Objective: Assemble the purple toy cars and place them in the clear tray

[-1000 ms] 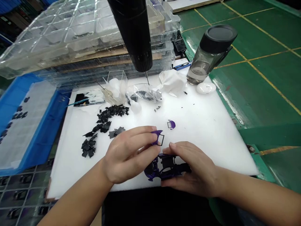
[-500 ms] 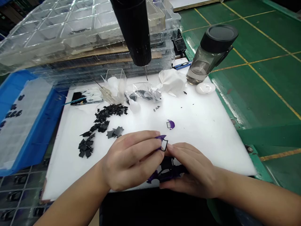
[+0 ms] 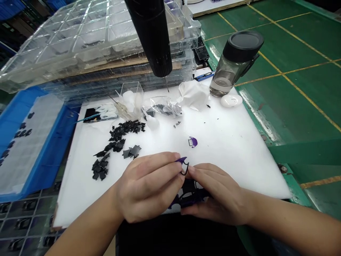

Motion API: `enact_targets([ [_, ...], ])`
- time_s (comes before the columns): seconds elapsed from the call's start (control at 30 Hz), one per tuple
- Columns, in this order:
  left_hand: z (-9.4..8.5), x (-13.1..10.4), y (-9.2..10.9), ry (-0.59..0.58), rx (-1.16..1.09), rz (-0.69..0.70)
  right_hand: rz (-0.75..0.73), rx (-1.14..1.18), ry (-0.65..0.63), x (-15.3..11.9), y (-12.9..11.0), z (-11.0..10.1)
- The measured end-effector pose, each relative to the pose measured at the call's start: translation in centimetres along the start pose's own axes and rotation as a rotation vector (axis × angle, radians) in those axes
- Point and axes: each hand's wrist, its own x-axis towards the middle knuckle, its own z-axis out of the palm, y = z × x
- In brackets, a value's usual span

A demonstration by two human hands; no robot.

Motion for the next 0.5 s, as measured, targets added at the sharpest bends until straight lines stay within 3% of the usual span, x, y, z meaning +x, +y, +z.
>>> enact_targets([
  [0.2,-0.08,0.16,-0.06,0.016,-0.027,0.013,0.023,0.021,-0.004,0.09,-0.07,-0.11],
  [0.5,0.83,0.22,-0.35,0.085,-0.093,-0.084,0.024,0.047,0.002,-0.23,0.02,0.02],
])
